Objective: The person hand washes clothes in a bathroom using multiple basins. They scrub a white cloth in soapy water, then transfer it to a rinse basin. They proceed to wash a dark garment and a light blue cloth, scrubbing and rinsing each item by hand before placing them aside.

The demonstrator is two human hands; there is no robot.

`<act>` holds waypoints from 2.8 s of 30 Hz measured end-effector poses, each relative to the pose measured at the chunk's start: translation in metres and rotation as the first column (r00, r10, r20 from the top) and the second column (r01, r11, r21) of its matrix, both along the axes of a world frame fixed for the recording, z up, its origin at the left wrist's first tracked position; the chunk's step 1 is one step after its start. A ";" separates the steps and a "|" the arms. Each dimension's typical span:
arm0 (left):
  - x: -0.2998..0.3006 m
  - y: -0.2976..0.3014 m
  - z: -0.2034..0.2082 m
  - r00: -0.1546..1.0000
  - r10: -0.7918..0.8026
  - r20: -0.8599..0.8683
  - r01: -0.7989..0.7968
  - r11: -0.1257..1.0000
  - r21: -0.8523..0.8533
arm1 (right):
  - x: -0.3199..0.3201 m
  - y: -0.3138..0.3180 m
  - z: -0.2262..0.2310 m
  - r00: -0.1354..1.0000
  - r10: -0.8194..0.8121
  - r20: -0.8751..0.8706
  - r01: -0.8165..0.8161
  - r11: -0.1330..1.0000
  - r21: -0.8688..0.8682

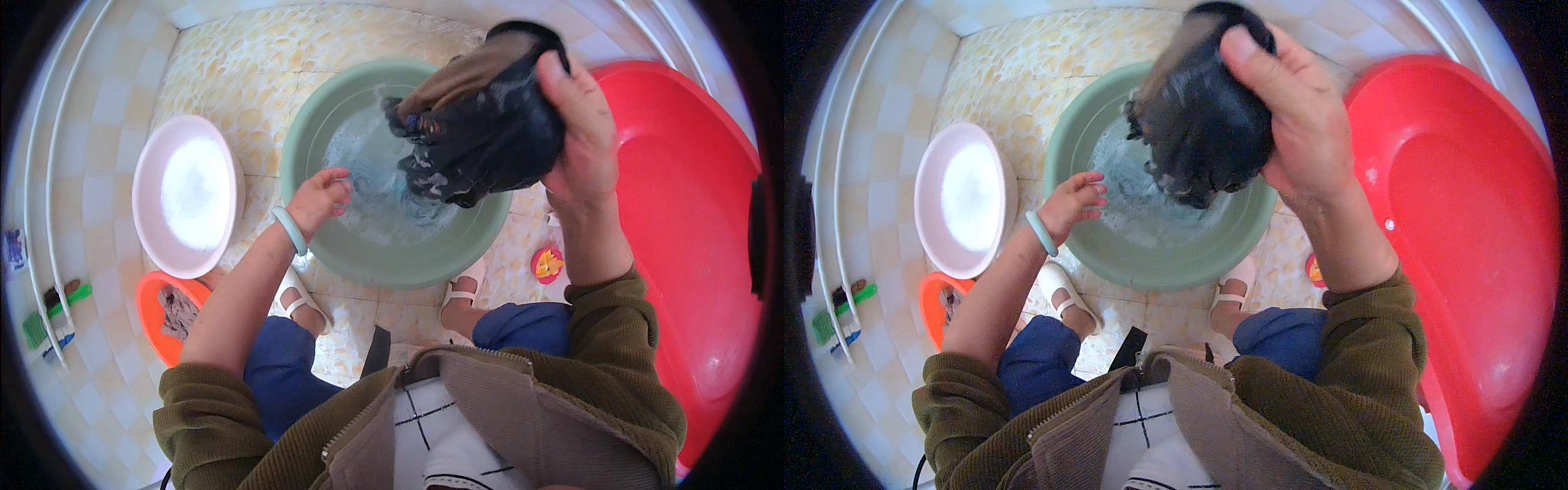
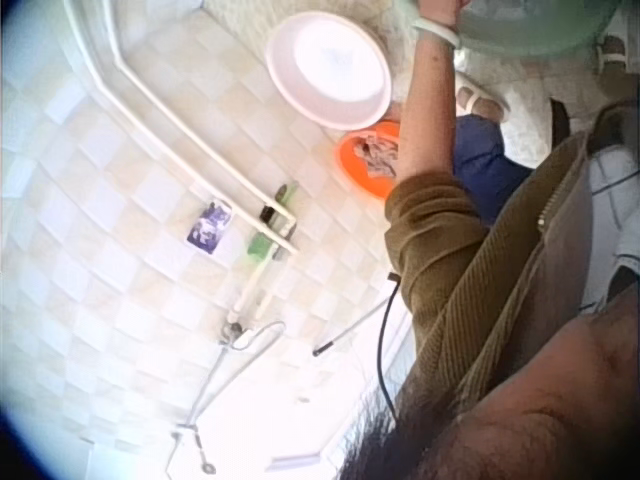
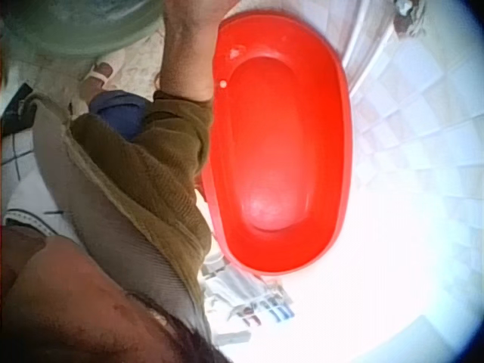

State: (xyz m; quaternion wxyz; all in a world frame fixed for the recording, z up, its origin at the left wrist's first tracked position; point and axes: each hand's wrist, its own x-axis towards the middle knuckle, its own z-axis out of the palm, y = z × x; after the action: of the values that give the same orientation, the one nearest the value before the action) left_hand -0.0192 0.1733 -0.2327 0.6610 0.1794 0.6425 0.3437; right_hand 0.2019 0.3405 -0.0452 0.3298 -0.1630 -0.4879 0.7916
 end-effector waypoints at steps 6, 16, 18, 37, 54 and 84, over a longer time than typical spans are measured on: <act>0.052 0.020 -0.020 0.891 -0.296 -0.345 0.431 0.789 0.437 | -0.027 0.004 0.028 0.971 -0.042 -0.234 -0.067 0.896 -0.439; -0.033 0.068 -0.088 0.833 0.124 -0.539 -0.116 0.992 0.049 | 0.022 0.075 -0.263 0.525 -0.382 0.760 -0.212 0.806 0.552; -0.025 0.068 -0.099 0.635 0.097 -0.766 0.020 0.990 0.143 | 0.027 0.062 -0.294 0.236 -0.425 0.874 -0.511 0.711 0.483; 0.044 0.094 -0.178 -0.011 -0.668 -0.744 0.709 0.520 -0.477 | -0.018 0.017 -0.393 0.265 -0.597 0.757 -0.673 0.448 0.589; 0.060 0.040 -0.096 0.707 0.565 0.425 -0.549 0.817 -0.175 | -0.058 -0.054 -0.250 0.668 -0.303 0.680 -0.013 0.908 0.418; 0.031 0.066 -0.124 0.234 0.132 -0.963 0.358 0.909 0.212 | 0.001 0.009 -0.341 0.288 -0.630 0.721 -0.404 0.603 0.688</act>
State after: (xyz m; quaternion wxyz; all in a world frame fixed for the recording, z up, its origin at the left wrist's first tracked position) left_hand 0.0120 0.2393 -0.3563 0.0974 0.5269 0.8124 0.2300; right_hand 0.2029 0.3490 -0.3860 0.0717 -0.4739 -0.8557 0.1950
